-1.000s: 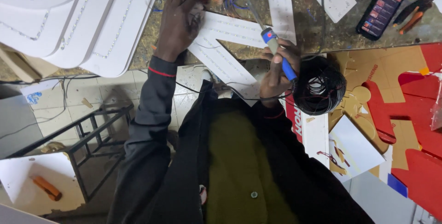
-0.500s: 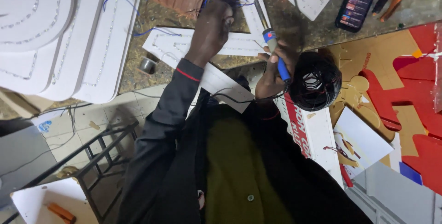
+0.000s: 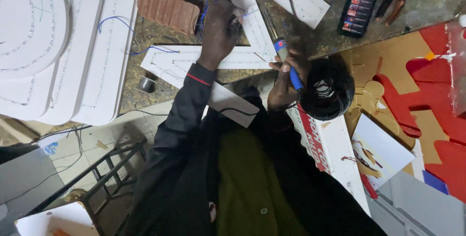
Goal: Soldering electrical wires to LED strips on large foam letters for sign assembly
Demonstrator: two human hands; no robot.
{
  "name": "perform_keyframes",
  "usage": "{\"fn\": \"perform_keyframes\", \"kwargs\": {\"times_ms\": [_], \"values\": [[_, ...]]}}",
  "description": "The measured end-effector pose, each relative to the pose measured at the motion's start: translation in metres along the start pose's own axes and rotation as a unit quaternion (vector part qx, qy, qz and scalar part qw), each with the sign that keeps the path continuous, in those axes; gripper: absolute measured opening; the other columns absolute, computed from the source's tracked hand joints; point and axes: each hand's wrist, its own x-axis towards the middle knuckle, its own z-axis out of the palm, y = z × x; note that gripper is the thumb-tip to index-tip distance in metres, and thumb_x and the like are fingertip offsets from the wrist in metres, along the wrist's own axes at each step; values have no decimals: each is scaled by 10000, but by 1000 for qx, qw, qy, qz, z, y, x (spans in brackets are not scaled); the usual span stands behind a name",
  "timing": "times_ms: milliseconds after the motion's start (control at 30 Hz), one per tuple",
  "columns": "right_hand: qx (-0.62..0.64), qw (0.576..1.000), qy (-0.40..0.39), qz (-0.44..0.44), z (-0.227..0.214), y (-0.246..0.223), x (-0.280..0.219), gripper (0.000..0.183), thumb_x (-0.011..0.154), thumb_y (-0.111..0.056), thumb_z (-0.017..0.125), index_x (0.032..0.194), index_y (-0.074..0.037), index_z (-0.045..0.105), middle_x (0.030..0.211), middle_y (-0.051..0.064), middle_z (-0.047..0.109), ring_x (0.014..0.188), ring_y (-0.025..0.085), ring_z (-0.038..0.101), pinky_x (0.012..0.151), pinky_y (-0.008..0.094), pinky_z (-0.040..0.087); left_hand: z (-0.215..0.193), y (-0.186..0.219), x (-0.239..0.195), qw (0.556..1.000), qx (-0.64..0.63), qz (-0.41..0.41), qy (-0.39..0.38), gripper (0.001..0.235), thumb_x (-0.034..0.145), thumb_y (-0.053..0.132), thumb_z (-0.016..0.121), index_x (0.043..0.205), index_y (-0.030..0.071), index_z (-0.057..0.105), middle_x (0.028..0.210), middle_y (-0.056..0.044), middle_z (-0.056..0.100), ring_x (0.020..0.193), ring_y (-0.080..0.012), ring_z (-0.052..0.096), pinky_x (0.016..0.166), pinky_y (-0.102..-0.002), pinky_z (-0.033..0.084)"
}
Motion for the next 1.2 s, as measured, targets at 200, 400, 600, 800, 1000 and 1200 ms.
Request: {"fn": "perform_keyframes", "kwargs": {"times_ms": [200, 400, 600, 800, 1000, 1200], "values": [[10, 1000, 19, 4, 5, -8, -3, 215, 1171, -210, 715, 1257, -13, 712, 1347, 197, 726, 981, 369, 838, 725, 350, 733, -40, 21, 13, 972, -161, -168, 38, 84, 1126, 203, 724, 1171, 138, 751, 1082, -53, 790, 914, -197, 678, 791, -375, 536], [39, 998, -10, 45, 5, -9, -17, 231, 1169, -252, 720, 1295, -63, 680, 1425, 175, 679, 1099, 386, 808, 795, 364, 736, -79, 40, 20, 922, -368, -106, 56, 487, 1148, 683, 612, 1146, 198, 654, 1154, -48, 774, 1147, -173, 764, 803, -301, 599], [15, 999, -16, 38, 7, -24, -23, 247, 1183, -271, 682, 1269, -40, 689, 1261, 223, 718, 1046, 377, 816, 810, 385, 741, -115, 35, 27, 827, -545, -66, 122, 153, 1219, 264, 636, 1221, 113, 662, 1158, -138, 750, 1017, -233, 765, 965, -353, 684], [24, 998, -47, 27, 3, -26, -31, 248, 1192, -291, 687, 1302, -70, 705, 1448, 144, 670, 1096, 364, 796, 816, 404, 754, -140, -16, 5, 704, -671, -116, 201, 193, 1107, 227, 727, 1108, 40, 677, 977, -124, 631, 992, -323, 721, 868, -338, 608], [20, 998, -59, -9, 10, -44, -31, 301, 1192, -300, 677, 1227, -2, 692, 1384, 190, 672, 1019, 338, 796, 733, 348, 726, -185, 37, -7, 840, -483, 27, 247, 468, 1123, 576, 752, 1237, 130, 674, 1076, -41, 625, 1030, -141, 569, 1007, -379, 472], [31, 996, -85, -16, 8, -47, -35, 275, 1197, -311, 670, 1258, -44, 668, 1393, 163, 643, 977, 337, 800, 760, 385, 733, -206, 78, -51, 963, 33, -16, 267, 241, 1251, 232, 559, 1119, 48, 642, 999, -114, 620, 882, -251, 614, 788, -408, 479]]}}
